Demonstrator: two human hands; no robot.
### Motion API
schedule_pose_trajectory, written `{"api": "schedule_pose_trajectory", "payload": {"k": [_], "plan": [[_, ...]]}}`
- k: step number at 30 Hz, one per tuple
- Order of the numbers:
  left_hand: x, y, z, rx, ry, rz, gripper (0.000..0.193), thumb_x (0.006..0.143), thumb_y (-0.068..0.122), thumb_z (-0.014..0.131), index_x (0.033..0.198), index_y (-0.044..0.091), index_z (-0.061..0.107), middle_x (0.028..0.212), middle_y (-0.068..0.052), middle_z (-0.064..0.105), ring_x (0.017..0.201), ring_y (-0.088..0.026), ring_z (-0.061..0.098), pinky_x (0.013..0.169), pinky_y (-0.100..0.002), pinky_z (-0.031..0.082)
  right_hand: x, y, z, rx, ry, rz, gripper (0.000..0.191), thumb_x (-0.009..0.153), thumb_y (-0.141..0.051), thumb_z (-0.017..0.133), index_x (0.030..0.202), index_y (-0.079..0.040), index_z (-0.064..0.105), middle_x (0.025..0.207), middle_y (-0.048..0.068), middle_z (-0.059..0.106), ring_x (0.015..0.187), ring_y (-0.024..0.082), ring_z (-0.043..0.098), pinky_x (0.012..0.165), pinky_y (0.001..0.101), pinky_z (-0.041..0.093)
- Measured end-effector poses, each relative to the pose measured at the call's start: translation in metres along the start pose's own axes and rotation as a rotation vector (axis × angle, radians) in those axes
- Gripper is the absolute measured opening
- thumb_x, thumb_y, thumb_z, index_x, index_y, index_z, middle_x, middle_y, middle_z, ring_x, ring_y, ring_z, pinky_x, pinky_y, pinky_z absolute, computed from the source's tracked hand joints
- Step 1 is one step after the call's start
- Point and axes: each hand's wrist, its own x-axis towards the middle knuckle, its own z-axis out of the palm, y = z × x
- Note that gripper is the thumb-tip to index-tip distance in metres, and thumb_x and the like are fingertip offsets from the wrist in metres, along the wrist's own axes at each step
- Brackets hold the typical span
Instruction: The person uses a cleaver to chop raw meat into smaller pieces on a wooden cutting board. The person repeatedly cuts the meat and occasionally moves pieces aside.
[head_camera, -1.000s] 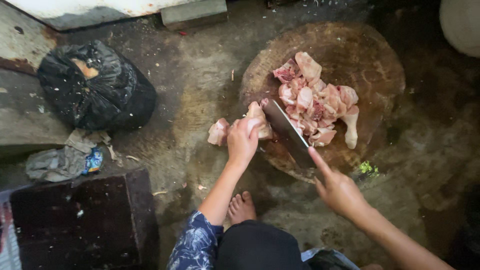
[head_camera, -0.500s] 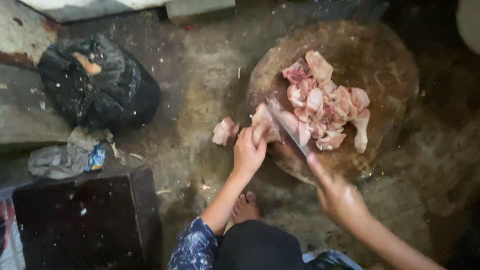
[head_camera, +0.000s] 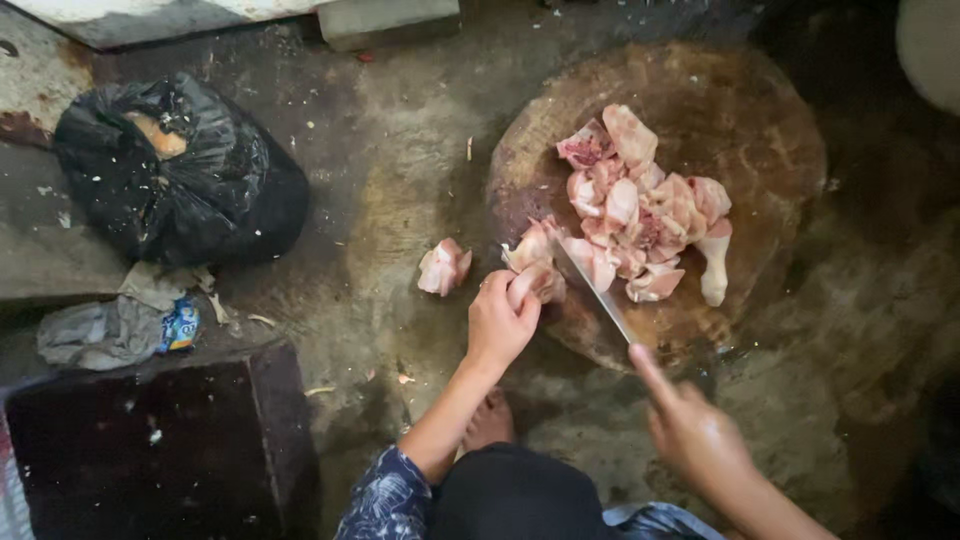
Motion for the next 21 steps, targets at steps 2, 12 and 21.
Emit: {"api": "schedule_pose_trajectory", "payload": {"k": [2, 12, 21], "plan": [[0.001, 0.000, -0.001, 0.002, 0.004, 0.033, 0.027, 0.084, 0.017, 0.070, 0.105, 0.001, 0.061, 0.098, -0.021, 0.067, 0.091, -0.043, 0.067, 0.079, -0.049, 0.055, -0.004, 0.006, 0.010, -0.167, -0.354, 0.213, 0.092, 0.088, -0.025, 0.067, 0.163, -0.043, 0.018, 0.094, 0.019, 0.066, 0.076, 0.043, 0.070, 0.070, 0.0511, 0.058], [-0.007, -0.003, -0.020, -0.289, -0.048, -0.030, 0.017, 0.091, 0.013, 0.068, 0.104, 0.002, 0.064, 0.089, -0.016, 0.070, 0.082, -0.030, 0.072, 0.073, -0.037, 0.056, 0.016, 0.024, 0.008, -0.099, -0.297, 0.141, 0.096, 0.084, -0.024, 0.069, 0.160, -0.045, 0.015, 0.085, 0.022, 0.066, 0.072, 0.047, 0.068, 0.068, 0.0560, 0.057], [0.018, 0.039, -0.046, -0.263, 0.047, 0.110, 0.015, 0.093, 0.015, 0.068, 0.103, 0.004, 0.064, 0.089, -0.011, 0.068, 0.080, -0.025, 0.069, 0.075, -0.033, 0.056, 0.055, 0.046, -0.051, -0.130, -0.180, 0.266, 0.082, 0.092, -0.030, 0.066, 0.159, -0.049, 0.024, 0.091, 0.024, 0.068, 0.084, 0.045, 0.071, 0.079, 0.0534, 0.058]]}}
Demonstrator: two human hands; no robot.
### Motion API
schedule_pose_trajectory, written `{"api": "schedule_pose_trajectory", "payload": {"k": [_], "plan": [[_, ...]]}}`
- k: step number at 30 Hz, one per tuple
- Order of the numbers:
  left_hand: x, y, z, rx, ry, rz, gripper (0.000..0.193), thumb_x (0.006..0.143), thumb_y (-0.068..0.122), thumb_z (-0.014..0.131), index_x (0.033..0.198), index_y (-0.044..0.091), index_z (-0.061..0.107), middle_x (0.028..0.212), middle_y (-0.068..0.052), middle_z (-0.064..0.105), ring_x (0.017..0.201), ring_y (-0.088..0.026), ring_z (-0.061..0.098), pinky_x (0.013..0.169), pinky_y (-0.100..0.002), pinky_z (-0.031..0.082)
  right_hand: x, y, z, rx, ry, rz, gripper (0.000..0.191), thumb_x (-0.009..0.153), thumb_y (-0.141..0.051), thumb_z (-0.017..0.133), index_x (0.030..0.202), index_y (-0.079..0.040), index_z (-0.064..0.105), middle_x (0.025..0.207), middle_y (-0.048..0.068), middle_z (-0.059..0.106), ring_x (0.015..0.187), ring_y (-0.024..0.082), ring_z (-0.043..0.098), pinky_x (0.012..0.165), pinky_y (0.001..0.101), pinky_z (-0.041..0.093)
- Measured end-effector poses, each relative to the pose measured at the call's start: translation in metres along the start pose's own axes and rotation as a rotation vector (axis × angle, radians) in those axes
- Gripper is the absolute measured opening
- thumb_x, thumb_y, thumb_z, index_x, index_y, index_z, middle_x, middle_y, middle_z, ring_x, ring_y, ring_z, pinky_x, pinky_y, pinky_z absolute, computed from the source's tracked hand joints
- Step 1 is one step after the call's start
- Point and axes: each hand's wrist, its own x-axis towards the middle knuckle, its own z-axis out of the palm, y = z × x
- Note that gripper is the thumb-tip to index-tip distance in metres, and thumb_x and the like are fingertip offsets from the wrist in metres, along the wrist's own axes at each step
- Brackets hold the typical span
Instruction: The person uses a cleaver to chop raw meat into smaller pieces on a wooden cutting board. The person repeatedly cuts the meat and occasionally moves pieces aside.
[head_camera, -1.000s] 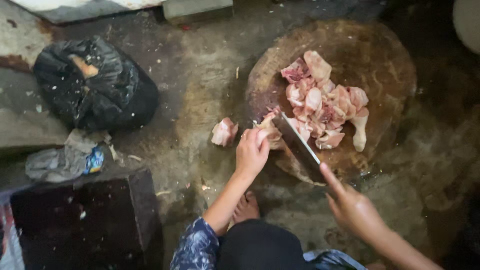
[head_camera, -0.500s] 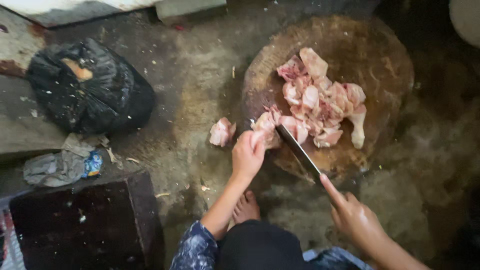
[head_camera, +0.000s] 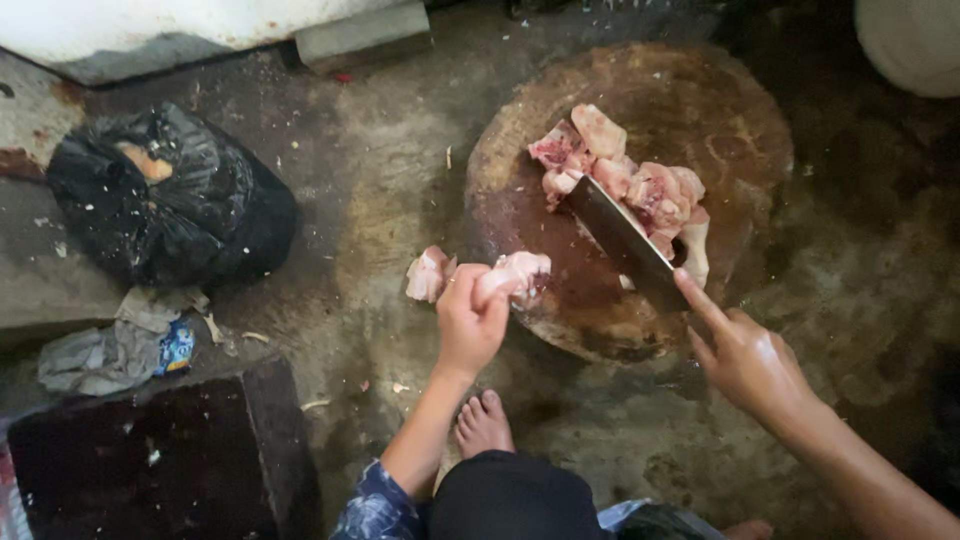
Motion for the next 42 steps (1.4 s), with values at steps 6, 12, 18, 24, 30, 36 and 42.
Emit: {"api": "schedule_pose_trajectory", "payload": {"k": [6, 12, 18, 24, 30, 36, 42], "plan": [[0.017, -0.011, 0.011, 0.329, -0.392, 0.013, 0.021, 0.099, 0.033, 0.069, 0.110, 0.016, 0.075, 0.107, -0.010, 0.074, 0.101, -0.033, 0.072, 0.089, -0.044, 0.058, -0.010, -0.004, -0.014, 0.168, 0.067, -0.059, 0.086, 0.088, -0.026, 0.069, 0.161, -0.040, 0.025, 0.123, 0.026, 0.067, 0.109, 0.046, 0.066, 0.088, 0.0499, 0.056], [0.068, -0.045, 0.040, 0.507, -0.616, 0.194, 0.068, 0.071, 0.021, 0.073, 0.137, 0.010, 0.061, 0.132, -0.018, 0.060, 0.121, -0.041, 0.054, 0.101, -0.045, 0.051, -0.023, -0.008, -0.028, 0.359, 0.211, -0.131, 0.087, 0.086, -0.021, 0.070, 0.162, -0.030, 0.027, 0.144, 0.023, 0.057, 0.126, 0.040, 0.059, 0.094, 0.0444, 0.052], [0.073, -0.037, 0.042, 0.363, -0.770, -0.059, 0.050, 0.067, 0.026, 0.081, 0.111, 0.010, 0.064, 0.115, -0.018, 0.063, 0.110, -0.041, 0.062, 0.095, -0.047, 0.052, -0.030, -0.024, -0.040, 0.405, 0.037, 0.127, 0.088, 0.089, -0.028, 0.074, 0.163, -0.039, 0.026, 0.139, 0.015, 0.066, 0.090, 0.026, 0.075, 0.083, 0.0385, 0.056], [0.054, -0.022, 0.038, 0.160, -0.413, 0.483, 0.021, 0.089, 0.007, 0.070, 0.106, 0.014, 0.060, 0.120, -0.007, 0.066, 0.112, -0.028, 0.065, 0.101, -0.036, 0.056, -0.030, -0.027, -0.037, 0.434, 0.006, 0.162, 0.089, 0.089, -0.029, 0.074, 0.164, -0.040, 0.028, 0.125, 0.016, 0.074, 0.072, 0.022, 0.073, 0.078, 0.0366, 0.056], [0.040, -0.019, 0.005, 0.434, -0.503, 0.596, 0.038, 0.068, 0.013, 0.076, 0.104, 0.011, 0.066, 0.116, -0.010, 0.064, 0.119, -0.032, 0.061, 0.107, -0.049, 0.048, -0.030, -0.021, -0.020, 0.425, 0.126, -0.121, 0.085, 0.085, -0.021, 0.071, 0.160, -0.031, 0.031, 0.137, 0.020, 0.063, 0.093, 0.026, 0.074, 0.071, 0.0372, 0.057], [0.009, -0.030, 0.022, 0.516, -0.135, 0.303, 0.048, 0.073, 0.019, 0.081, 0.115, 0.003, 0.066, 0.119, -0.020, 0.060, 0.111, -0.041, 0.054, 0.098, -0.049, 0.046, -0.028, -0.033, 0.006, 0.221, 0.091, -0.242, 0.082, 0.085, -0.024, 0.070, 0.158, -0.034, 0.032, 0.101, 0.018, 0.068, 0.084, 0.039, 0.071, 0.076, 0.0477, 0.058], [-0.006, -0.049, 0.022, 0.520, -0.176, 0.198, 0.040, 0.082, 0.010, 0.078, 0.119, 0.008, 0.063, 0.126, -0.012, 0.063, 0.119, -0.036, 0.058, 0.105, -0.044, 0.050, -0.022, -0.041, 0.013, 0.092, 0.005, -0.207, 0.080, 0.088, -0.025, 0.067, 0.158, -0.037, 0.030, 0.091, 0.017, 0.061, 0.076, 0.042, 0.066, 0.068, 0.0526, 0.056]]}}
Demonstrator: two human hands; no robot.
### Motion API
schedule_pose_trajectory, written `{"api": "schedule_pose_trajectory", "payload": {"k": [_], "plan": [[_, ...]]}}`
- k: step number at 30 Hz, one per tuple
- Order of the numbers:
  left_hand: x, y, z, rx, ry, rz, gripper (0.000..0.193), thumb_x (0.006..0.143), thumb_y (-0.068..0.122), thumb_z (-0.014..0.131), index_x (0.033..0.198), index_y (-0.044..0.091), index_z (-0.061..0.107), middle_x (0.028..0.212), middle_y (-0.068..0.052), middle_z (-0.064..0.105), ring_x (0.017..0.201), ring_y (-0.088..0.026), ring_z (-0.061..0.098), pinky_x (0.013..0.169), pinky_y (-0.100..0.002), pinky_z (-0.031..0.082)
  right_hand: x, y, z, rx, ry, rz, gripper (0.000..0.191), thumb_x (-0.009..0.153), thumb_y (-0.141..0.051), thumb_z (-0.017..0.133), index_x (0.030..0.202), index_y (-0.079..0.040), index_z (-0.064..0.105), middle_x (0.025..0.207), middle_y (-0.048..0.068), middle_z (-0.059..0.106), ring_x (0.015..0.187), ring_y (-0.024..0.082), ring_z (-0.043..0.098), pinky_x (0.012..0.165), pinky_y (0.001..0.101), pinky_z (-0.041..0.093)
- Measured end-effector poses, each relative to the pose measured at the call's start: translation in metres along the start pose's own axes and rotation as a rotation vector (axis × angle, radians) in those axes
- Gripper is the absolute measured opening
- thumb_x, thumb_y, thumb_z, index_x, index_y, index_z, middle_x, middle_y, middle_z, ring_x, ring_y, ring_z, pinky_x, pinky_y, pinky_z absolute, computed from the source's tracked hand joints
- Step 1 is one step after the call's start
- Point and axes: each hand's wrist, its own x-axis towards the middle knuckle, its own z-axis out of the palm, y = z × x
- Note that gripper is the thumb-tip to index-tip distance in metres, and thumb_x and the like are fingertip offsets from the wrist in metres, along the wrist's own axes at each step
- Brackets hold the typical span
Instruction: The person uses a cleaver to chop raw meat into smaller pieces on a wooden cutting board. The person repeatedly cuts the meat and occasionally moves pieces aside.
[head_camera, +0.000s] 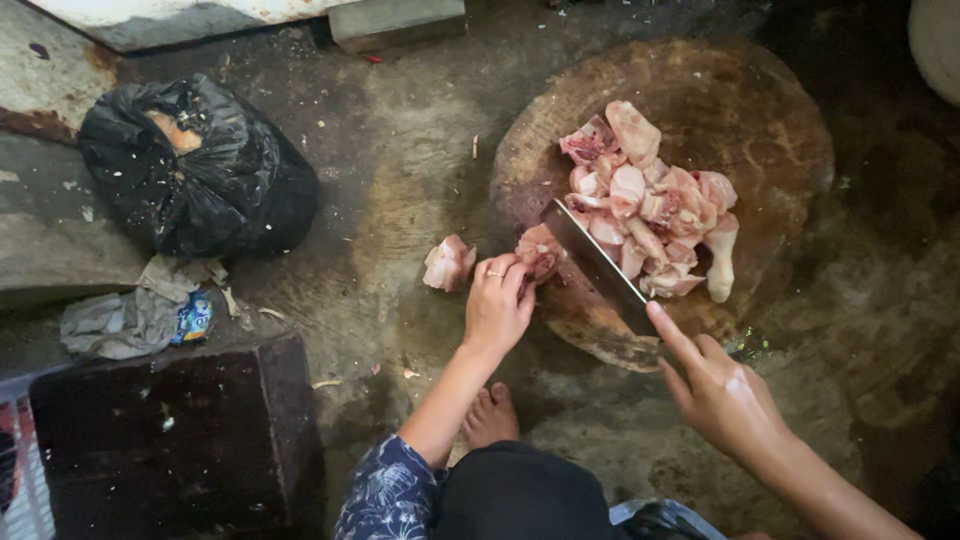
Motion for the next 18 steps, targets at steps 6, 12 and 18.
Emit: {"api": "schedule_pose_trajectory", "payload": {"k": [6, 12, 18], "plan": [[0.003, 0.003, -0.002, -0.048, 0.063, -0.074, 0.054, 0.074, 0.015, 0.082, 0.119, -0.004, 0.058, 0.120, -0.025, 0.057, 0.110, -0.044, 0.053, 0.095, -0.050, 0.047, -0.005, -0.007, -0.005, 0.030, 0.082, -0.048, 0.078, 0.087, -0.026, 0.066, 0.156, -0.036, 0.032, 0.090, 0.016, 0.060, 0.075, 0.041, 0.067, 0.066, 0.0521, 0.055], [0.005, 0.000, -0.003, -0.065, 0.016, -0.042, 0.040, 0.078, 0.009, 0.078, 0.114, 0.002, 0.060, 0.121, -0.019, 0.062, 0.113, -0.041, 0.056, 0.101, -0.048, 0.048, -0.005, -0.018, 0.000, -0.086, -0.063, -0.022, 0.079, 0.090, -0.029, 0.067, 0.160, -0.043, 0.032, 0.094, 0.014, 0.060, 0.072, 0.040, 0.068, 0.065, 0.0512, 0.056], [0.006, 0.000, -0.004, -0.061, 0.020, -0.053, 0.042, 0.078, 0.009, 0.077, 0.116, 0.003, 0.061, 0.119, -0.018, 0.062, 0.113, -0.041, 0.057, 0.101, -0.047, 0.048, 0.000, -0.019, -0.003, 0.032, 0.043, -0.012, 0.080, 0.086, -0.023, 0.067, 0.156, -0.037, 0.030, 0.091, 0.016, 0.062, 0.075, 0.042, 0.067, 0.066, 0.0522, 0.055]]}}
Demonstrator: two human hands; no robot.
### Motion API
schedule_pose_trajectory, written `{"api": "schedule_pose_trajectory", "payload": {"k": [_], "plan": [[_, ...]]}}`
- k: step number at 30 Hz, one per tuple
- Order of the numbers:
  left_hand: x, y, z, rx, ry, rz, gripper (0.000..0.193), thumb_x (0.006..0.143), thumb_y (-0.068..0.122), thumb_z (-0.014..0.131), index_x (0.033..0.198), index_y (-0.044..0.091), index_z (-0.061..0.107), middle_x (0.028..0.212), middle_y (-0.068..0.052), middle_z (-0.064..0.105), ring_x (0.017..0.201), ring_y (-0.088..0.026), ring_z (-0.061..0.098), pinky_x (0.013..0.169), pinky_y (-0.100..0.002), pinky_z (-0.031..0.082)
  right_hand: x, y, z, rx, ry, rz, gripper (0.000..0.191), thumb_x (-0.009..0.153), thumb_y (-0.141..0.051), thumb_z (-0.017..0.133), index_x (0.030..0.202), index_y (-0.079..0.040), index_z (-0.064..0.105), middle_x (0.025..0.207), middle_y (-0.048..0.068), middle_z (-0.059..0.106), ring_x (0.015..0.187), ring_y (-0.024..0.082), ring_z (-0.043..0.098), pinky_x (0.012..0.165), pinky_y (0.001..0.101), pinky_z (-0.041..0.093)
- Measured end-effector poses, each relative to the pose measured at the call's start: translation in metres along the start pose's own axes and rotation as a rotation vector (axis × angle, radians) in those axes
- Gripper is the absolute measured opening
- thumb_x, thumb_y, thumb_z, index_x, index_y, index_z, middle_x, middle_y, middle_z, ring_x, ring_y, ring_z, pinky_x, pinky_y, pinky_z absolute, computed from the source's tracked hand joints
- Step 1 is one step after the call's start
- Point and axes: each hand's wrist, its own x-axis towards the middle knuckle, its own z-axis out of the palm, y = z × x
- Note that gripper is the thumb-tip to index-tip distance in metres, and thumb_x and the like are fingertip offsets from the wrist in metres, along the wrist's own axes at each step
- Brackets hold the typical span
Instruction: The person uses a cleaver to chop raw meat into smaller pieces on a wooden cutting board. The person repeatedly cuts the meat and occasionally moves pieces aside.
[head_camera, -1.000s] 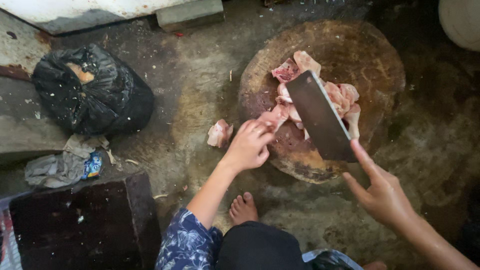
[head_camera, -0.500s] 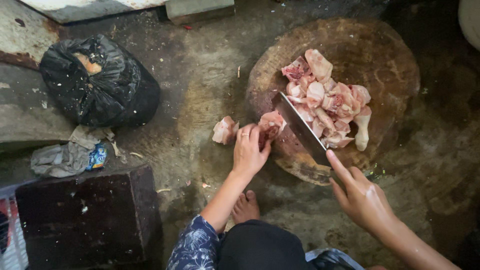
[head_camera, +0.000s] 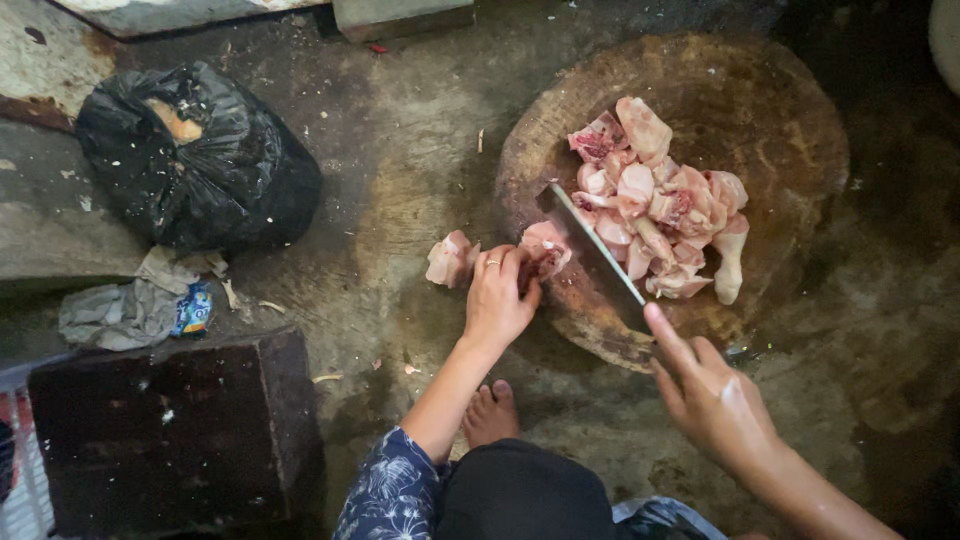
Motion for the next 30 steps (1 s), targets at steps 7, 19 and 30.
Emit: {"api": "schedule_pose_trajectory", "payload": {"k": [7, 19, 30], "plan": [[0.012, 0.016, -0.003, 0.057, 0.016, -0.033, 0.065, 0.071, 0.026, 0.086, 0.124, 0.001, 0.058, 0.119, -0.021, 0.058, 0.109, -0.041, 0.056, 0.093, -0.048, 0.049, 0.005, 0.005, -0.004, 0.036, -0.138, 0.035, 0.090, 0.086, -0.026, 0.068, 0.163, -0.043, 0.024, 0.087, 0.017, 0.063, 0.076, 0.041, 0.068, 0.072, 0.0512, 0.056], [0.032, 0.007, 0.005, 0.123, 0.005, -0.207, 0.034, 0.083, 0.022, 0.071, 0.114, 0.009, 0.064, 0.104, -0.012, 0.063, 0.097, -0.035, 0.065, 0.080, -0.048, 0.056, 0.003, 0.017, -0.003, -0.047, 0.018, 0.025, 0.084, 0.086, -0.024, 0.068, 0.158, -0.038, 0.027, 0.094, 0.018, 0.063, 0.076, 0.043, 0.068, 0.067, 0.0529, 0.056], [0.035, 0.015, 0.002, 0.118, -0.046, -0.175, 0.037, 0.074, 0.026, 0.075, 0.104, 0.009, 0.064, 0.105, -0.016, 0.056, 0.095, -0.039, 0.063, 0.076, -0.050, 0.054, -0.002, 0.012, 0.003, -0.196, -0.098, 0.032, 0.085, 0.089, -0.027, 0.063, 0.162, -0.045, 0.023, 0.094, 0.018, 0.061, 0.066, 0.044, 0.067, 0.059, 0.0531, 0.057]]}}
